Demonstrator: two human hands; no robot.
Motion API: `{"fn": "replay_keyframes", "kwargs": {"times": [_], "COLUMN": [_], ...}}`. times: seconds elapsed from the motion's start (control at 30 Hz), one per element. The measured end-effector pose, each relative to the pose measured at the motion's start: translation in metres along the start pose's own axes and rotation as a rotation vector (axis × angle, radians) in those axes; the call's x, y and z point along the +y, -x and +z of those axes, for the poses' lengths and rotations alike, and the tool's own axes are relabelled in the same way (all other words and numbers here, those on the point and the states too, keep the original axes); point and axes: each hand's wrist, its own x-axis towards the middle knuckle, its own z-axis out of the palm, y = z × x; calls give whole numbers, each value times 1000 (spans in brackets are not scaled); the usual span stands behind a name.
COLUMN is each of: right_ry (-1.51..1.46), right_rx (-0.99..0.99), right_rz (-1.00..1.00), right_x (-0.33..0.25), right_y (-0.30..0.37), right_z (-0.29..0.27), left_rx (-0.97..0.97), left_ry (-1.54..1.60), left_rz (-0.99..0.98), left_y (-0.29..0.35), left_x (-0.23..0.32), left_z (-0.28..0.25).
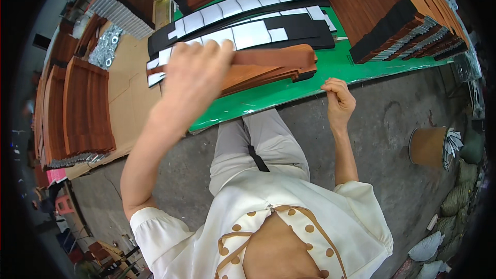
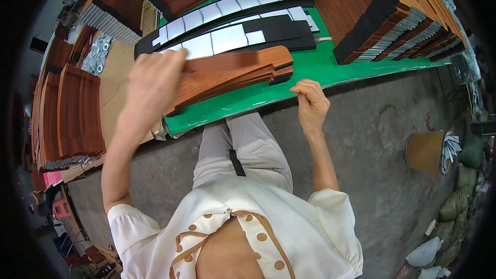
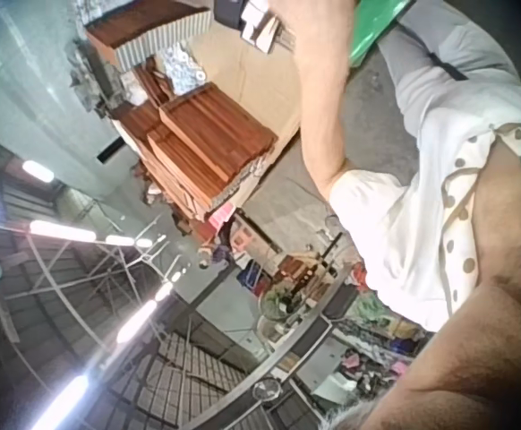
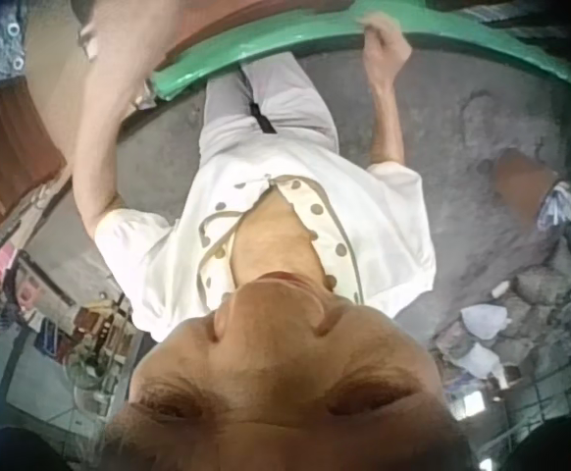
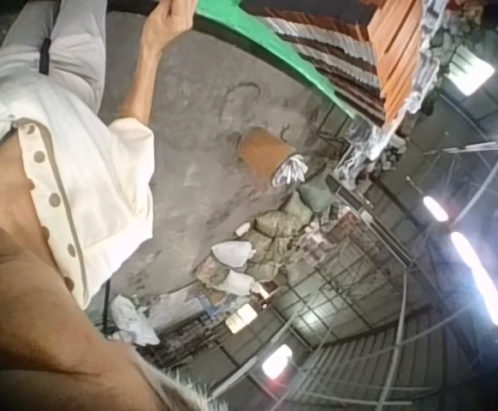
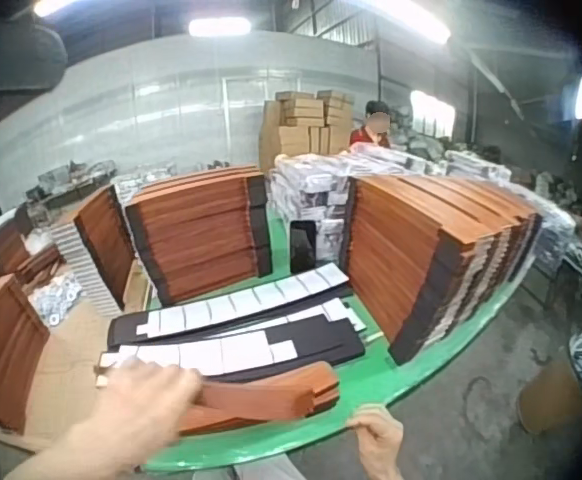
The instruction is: Attaching black protective caps to the ends of wooden furniture panels.
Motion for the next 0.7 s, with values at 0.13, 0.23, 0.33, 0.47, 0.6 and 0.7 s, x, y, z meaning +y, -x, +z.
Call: {"fn": "replay_keyframes", "kwargs": {"times": [0.13, 0.23, 0.33, 0.47, 0.6, 0.7], "right_ry": [-9, 20, 42, 45, 43, 21], "right_rx": [7, 28, 28, 3, -57, -72], "right_rz": [13, 29, 49, 37, -67, -150], "right_x": [8, 13, 19, 20, 24, 23], "right_y": [2, 2, -1, -16, -42, -75], "right_z": [-5, -10, -13, -8, 4, 13], "left_rx": [-66, -132, -292, -452, -557, -717], "left_ry": [-18, 66, 121, 213, 349, 420], "left_rz": [94, 105, 140, 70, 29, 13], "left_y": [-26, -47, -63, -81, -84, -92], "left_x": [37, 53, 63, 54, 37, 23], "left_z": [57, 87, 107, 121, 122, 105]}}
